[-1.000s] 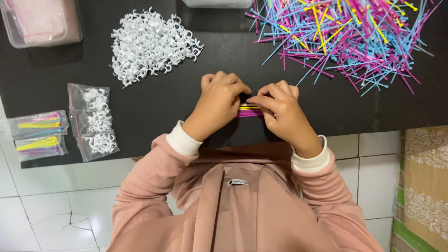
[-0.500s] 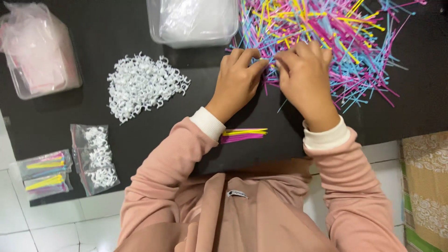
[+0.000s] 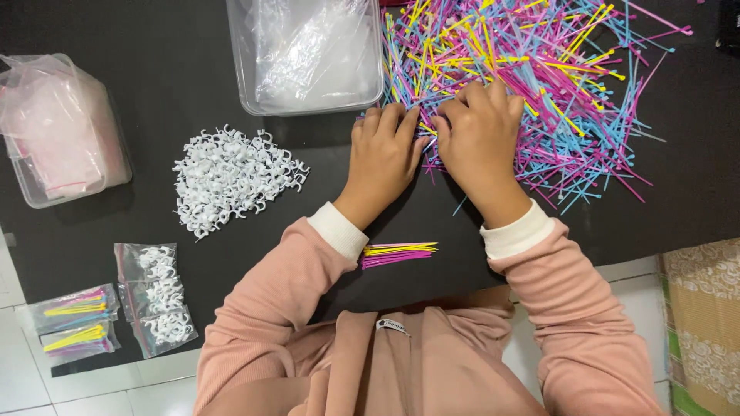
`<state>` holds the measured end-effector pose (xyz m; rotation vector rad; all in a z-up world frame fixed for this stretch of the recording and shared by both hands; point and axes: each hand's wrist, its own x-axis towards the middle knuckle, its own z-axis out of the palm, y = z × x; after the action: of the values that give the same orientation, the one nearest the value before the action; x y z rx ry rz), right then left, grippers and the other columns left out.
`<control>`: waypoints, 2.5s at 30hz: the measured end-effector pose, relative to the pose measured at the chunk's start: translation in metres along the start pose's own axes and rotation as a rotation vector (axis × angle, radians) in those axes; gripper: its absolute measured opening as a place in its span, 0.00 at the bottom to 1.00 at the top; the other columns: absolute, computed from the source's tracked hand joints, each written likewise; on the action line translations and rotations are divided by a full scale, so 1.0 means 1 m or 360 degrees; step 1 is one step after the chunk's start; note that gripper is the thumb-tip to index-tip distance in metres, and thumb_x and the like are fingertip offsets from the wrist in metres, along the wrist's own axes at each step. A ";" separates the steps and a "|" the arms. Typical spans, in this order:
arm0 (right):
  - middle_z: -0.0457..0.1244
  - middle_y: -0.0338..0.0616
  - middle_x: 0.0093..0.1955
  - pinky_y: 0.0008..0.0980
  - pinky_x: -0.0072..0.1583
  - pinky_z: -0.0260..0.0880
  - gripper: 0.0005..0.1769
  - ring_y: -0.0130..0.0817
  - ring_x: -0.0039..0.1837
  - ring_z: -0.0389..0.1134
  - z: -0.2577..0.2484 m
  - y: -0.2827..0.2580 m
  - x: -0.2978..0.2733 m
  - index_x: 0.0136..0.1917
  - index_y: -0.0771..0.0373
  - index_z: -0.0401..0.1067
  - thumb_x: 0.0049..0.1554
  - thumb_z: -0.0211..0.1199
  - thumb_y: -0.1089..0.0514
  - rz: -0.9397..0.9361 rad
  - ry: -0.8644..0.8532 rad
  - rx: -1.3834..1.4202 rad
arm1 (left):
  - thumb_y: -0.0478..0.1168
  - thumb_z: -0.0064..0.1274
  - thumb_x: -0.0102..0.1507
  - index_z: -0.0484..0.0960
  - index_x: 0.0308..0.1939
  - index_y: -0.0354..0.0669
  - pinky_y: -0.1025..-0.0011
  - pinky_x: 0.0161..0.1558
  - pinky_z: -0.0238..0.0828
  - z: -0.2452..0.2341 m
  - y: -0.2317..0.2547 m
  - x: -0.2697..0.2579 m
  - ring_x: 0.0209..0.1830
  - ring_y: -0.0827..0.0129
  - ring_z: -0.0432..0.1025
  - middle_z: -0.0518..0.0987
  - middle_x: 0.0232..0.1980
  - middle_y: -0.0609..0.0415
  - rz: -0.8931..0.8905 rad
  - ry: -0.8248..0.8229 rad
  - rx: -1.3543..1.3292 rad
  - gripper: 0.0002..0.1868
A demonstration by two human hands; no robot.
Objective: Sort small colorful plastic sticks and place them into small plastic bags
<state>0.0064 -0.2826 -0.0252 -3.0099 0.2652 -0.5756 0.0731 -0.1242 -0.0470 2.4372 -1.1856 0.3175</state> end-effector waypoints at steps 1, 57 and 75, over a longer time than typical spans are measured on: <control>0.64 0.38 0.46 0.48 0.49 0.55 0.07 0.47 0.53 0.60 -0.001 0.000 0.000 0.43 0.50 0.81 0.57 0.73 0.48 0.0001 -0.0009 0.0003 | 0.52 0.56 0.66 0.75 0.59 0.46 0.52 0.45 0.67 0.001 -0.001 0.000 0.51 0.50 0.69 0.74 0.52 0.50 -0.0004 -0.0008 -0.0003 0.22; 0.64 0.44 0.41 0.41 0.53 0.61 0.01 0.44 0.47 0.65 -0.039 -0.072 -0.111 0.45 0.62 0.77 0.59 0.69 0.65 -0.0182 -0.0270 0.1257 | 0.35 0.60 0.61 0.87 0.39 0.41 0.65 0.45 0.60 -0.122 -0.005 -0.107 0.34 0.59 0.76 0.84 0.31 0.51 -0.0466 -0.0726 -0.0778 0.04; 0.65 0.38 0.45 0.40 0.57 0.55 0.03 0.40 0.53 0.63 -0.036 -0.070 -0.119 0.47 0.57 0.78 0.59 0.65 0.62 -0.0250 -0.0462 0.1024 | 0.40 0.58 0.65 0.88 0.44 0.44 0.62 0.48 0.59 -0.124 -0.007 -0.111 0.40 0.60 0.75 0.84 0.37 0.53 -0.0437 -0.0897 -0.0711 0.08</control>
<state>-0.1047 -0.1934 -0.0277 -2.4446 -0.1515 -0.1714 0.0073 0.0133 0.0201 2.2909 -0.9607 -0.6835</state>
